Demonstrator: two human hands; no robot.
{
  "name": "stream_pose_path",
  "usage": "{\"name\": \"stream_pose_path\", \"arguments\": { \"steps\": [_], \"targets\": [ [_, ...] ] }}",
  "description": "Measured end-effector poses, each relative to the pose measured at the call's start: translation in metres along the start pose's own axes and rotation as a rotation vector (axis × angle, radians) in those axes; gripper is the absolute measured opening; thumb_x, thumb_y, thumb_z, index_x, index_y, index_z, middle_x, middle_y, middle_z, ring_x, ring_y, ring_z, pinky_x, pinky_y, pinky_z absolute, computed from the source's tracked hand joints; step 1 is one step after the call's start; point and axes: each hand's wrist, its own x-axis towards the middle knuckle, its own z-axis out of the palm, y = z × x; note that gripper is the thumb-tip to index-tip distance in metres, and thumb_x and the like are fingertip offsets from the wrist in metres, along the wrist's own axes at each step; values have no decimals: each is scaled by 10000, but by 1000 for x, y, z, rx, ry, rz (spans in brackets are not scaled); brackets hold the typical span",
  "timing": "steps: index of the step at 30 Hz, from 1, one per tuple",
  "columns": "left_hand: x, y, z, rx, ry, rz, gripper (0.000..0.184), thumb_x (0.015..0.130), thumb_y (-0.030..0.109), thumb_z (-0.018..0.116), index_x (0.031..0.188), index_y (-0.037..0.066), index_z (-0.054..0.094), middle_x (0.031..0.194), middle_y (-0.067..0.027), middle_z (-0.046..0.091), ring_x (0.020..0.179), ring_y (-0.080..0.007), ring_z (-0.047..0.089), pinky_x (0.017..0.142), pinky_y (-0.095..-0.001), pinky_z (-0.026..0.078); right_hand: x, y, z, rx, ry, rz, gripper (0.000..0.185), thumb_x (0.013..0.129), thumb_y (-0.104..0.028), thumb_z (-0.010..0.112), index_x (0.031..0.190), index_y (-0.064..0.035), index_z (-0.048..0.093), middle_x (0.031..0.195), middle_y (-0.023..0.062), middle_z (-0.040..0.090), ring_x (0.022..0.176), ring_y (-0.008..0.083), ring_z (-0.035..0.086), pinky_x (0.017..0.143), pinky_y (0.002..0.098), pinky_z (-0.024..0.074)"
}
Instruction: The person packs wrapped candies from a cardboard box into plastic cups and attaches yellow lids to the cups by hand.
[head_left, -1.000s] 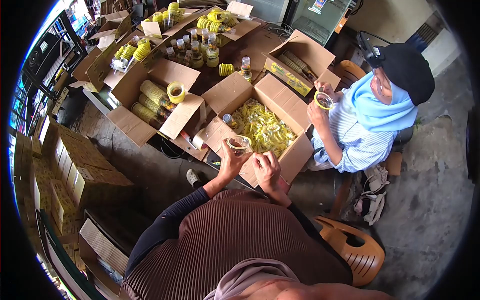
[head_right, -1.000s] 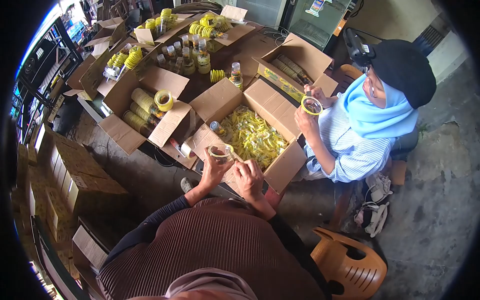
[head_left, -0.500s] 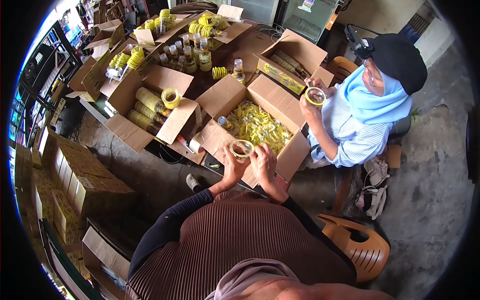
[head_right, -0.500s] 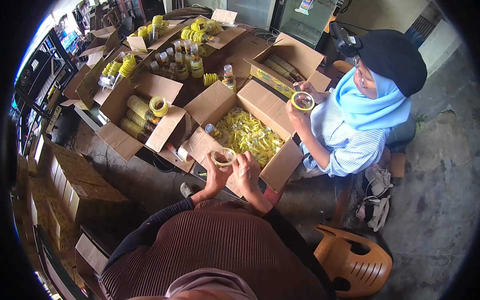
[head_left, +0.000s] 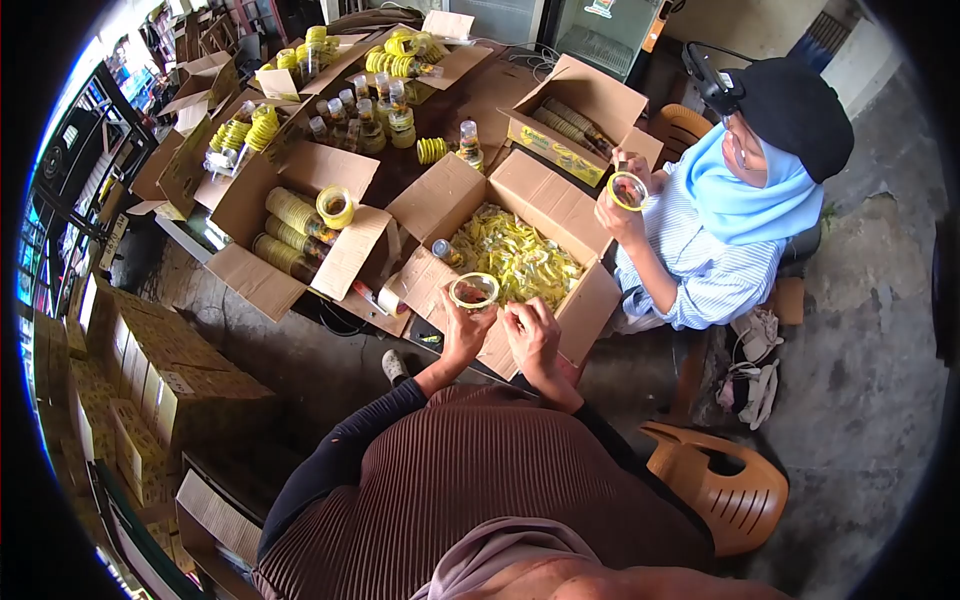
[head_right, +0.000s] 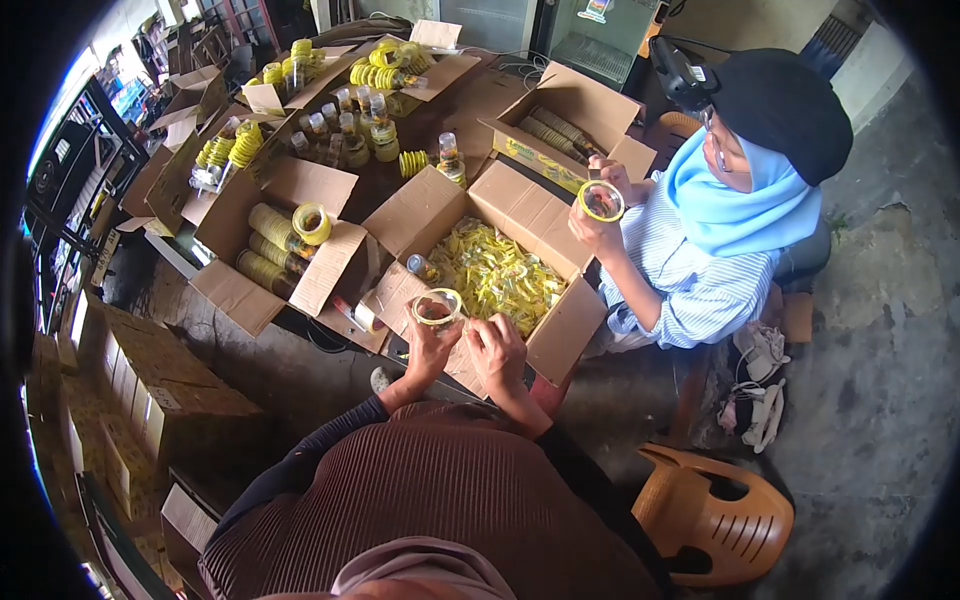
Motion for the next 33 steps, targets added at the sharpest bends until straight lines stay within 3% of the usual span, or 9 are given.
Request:
{"name": "stream_pose_path", "arguments": {
  "steps": [3, 5, 17, 19, 23, 25, 27, 28, 33],
  "targets": [
    [1, 5, 2, -32, -24, 9, 568, 802, 64, 707, 1173, -16, 284, 1004, -143, 502, 886, -225, 553, 792, -349, 476, 7, 6, 6, -84, -25, 27, 113, 743, -30, 712, 831, -35, 641, 754, 91, 567, 642, 247, 599, 571, 349, 478],
    [3, 5, -1, -65, -41, 1, 557, 801, 67, 710, 1162, -15, 293, 1005, -142, 503, 885, -228, 554, 791, -351, 475, 9, 8, 9, 100, -28, 221, 102, 757, -19, 701, 838, -26, 641, 764, 95, 574, 626, 238, 609, 561, 335, 484],
    [40, -5, -18, -98, -170, -52, 548, 774, 53, 725, 1144, 6, 324, 1016, -136, 520, 921, -240, 572, 829, -357, 472, 25, -15, 18, -70, 38, 111, 138, 751, -33, 696, 869, -34, 625, 767, 97, 543, 668, 270, 582, 583, 380, 465],
    [46, -7, -24, -46, -255, 114, 550, 775, 56, 727, 1168, 9, 344, 1060, -136, 498, 951, -227, 556, 824, -346, 473, 28, -12, 27, -55, 48, 154, 135, 754, -34, 693, 870, -22, 627, 765, 109, 550, 656, 276, 588, 581, 373, 468],
    [62, -29, -29, -372, -292, -145, 546, 784, 71, 731, 1202, 31, 383, 1140, -108, 458, 1006, -185, 518, 821, -337, 487, 31, -11, 41, 36, 137, 320, 143, 748, -7, 698, 877, -7, 635, 746, 118, 566, 614, 261, 602, 554, 341, 467],
    [72, -28, -35, -303, -265, -75, 562, 800, 79, 729, 1234, 42, 373, 1133, -93, 486, 983, -170, 535, 819, -320, 492, 39, -23, 36, 101, 203, 375, 135, 761, 0, 701, 880, -8, 636, 740, 111, 567, 600, 231, 599, 538, 330, 461],
    [80, -29, -41, -466, -349, -275, 561, 813, 90, 728, 1244, 44, 372, 1135, -91, 504, 982, -164, 551, 814, -300, 495, 39, -29, 37, 57, 196, 352, 130, 775, 0, 699, 889, -8, 636, 746, 108, 571, 582, 209, 591, 530, 318, 461],
    [84, -20, -43, -477, -307, -259, 478, 798, 80, 742, 1138, 33, 409, 1029, -79, 510, 929, -130, 541, 781, -282, 488, 39, -32, 39, 72, 200, 356, 134, 776, 3, 697, 894, -9, 636, 754, 111, 572, 599, 215, 593, 539, 318, 462],
    [95, -41, -56, -366, -414, -186, 483, 809, 72, 726, 1169, 26, 408, 1081, -78, 506, 991, -149, 540, 826, -294, 489, 46, -50, 51, 100, 221, 252, 137, 787, -1, 696, 911, -12, 639, 777, 122, 580, 661, 239, 600, 567, 323, 466]
  ]
}}
